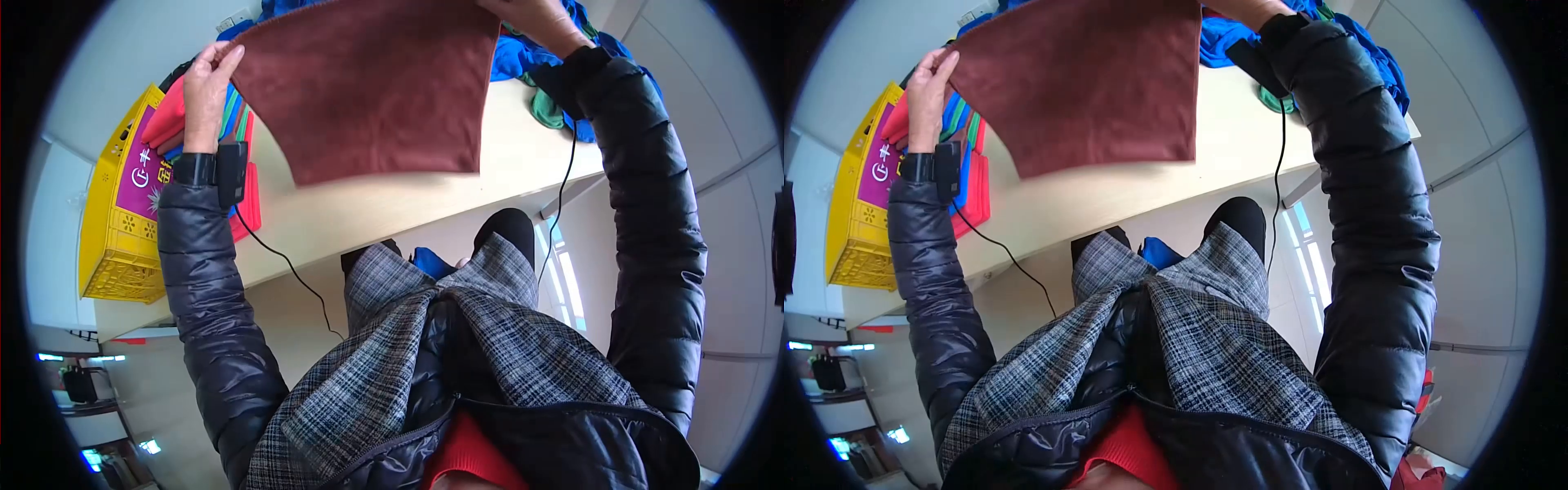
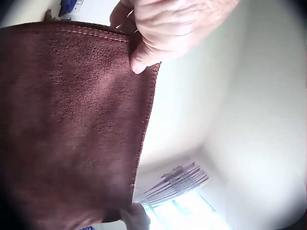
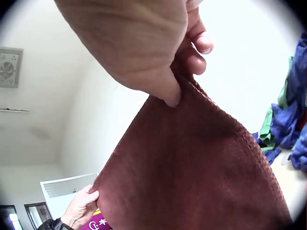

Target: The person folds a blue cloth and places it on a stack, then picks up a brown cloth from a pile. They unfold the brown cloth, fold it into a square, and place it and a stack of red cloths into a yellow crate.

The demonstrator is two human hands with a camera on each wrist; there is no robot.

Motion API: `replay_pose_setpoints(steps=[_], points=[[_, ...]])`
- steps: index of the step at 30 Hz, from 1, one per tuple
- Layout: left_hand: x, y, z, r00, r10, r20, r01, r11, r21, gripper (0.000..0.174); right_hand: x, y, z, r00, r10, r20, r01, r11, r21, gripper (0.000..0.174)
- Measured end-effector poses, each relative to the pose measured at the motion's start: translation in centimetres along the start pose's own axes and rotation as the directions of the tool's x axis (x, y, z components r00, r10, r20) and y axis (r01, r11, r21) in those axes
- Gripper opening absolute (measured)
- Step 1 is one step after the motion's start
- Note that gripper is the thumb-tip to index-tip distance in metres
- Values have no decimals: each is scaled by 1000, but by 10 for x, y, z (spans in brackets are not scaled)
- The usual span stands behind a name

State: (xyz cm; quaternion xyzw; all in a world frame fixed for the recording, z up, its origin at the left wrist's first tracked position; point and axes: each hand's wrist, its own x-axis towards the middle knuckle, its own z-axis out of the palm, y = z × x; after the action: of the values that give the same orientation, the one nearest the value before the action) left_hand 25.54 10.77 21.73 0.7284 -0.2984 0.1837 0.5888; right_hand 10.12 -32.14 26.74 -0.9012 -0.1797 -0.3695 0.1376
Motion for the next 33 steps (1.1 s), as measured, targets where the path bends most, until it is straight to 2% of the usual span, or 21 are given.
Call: replay_pose_setpoints(steps=[1, 3, 5, 7, 8, 9, 11, 12, 13, 15, 17, 19, 22, 26, 28, 29, 31, 33], points=[[2, 9, 2, 1000, 2, -3, -2, 1000, -1, 15, 5, -7, -10, 999, 17, -34, -18, 999, -46, 14], [0, 38, 9, 993, 72, -93, -76, 996, -35, 14, 12, -14, -25, 982, -112, -149, 93, 987, -131, 13], [-15, 46, 7, 989, 95, -116, -92, 995, 23, 15, 5, -24, -32, 980, -97, -173, 73, 987, -141, 12], [-45, 47, 9, 975, 202, -90, -155, 915, 373, 13, -17, -19, -28, 992, -87, -94, 55, 952, -300, 22], [-62, 35, 9, 957, 290, -4, -260, 865, 428, 11, -48, -9, -11, 982, -162, -96, 137, 964, -230, 11], [-84, 18, 11, 925, 369, 87, -365, 803, 471, 11, -61, -22, -6, 949, -307, -69, 289, 938, -194, 9], [-144, 1, 28, 969, 199, 145, -244, 856, 456, 12, -117, -14, 35, 964, -256, 68, 265, 931, -252, 9], [-170, -18, 33, 966, 179, 186, -247, 846, 472, 13, -146, -10, 57, 959, -228, 167, 260, 943, -209, 11], [-195, -36, 38, 961, 157, 226, -252, 836, 488, 13, -176, -16, 74, 962, -111, 248, 151, 977, -150, 12], [-239, -56, 42, 960, -15, 280, -129, 865, 485, 17, -216, -24, 97, 915, -40, 402, 74, 995, -70, 9], [-262, -45, 47, 961, -67, 269, -80, 862, 501, 18, -234, -38, 99, 878, 14, 479, -7, 1000, -17, 4], [-276, -38, 45, 958, -124, 258, -28, 857, 515, 19, -239, -48, 90, 846, 45, 531, -62, 998, 13, 6], [-283, -32, 39, 948, -204, 245, 65, 875, 479, 20, -245, -53, 86, 862, 15, 506, -59, 996, 71, 9], [-276, -16, 33, 916, -205, 345, -18, 838, 545, 17, -239, -55, 77, 818, -25, 575, -17, 998, 67, 8], [-263, 2, 25, 793, -320, 518, -8, 845, 534, 12, -219, -55, 62, 565, 64, 822, -396, 895, 202, 14], [-256, 3, 23, 794, -321, 516, -9, 843, 537, 12, -213, -54, 66, 568, 61, 821, -394, 896, 206, 14], [-231, -7, 26, 786, -312, 534, -34, 840, 541, 9, -190, -52, 84, 666, 123, 736, -364, 914, 177, 26], [-204, -22, 52, 850, -255, 461, -12, 865, 501, 17, -173, -40, 140, 763, 36, 645, -95, 994, 56, 38]])
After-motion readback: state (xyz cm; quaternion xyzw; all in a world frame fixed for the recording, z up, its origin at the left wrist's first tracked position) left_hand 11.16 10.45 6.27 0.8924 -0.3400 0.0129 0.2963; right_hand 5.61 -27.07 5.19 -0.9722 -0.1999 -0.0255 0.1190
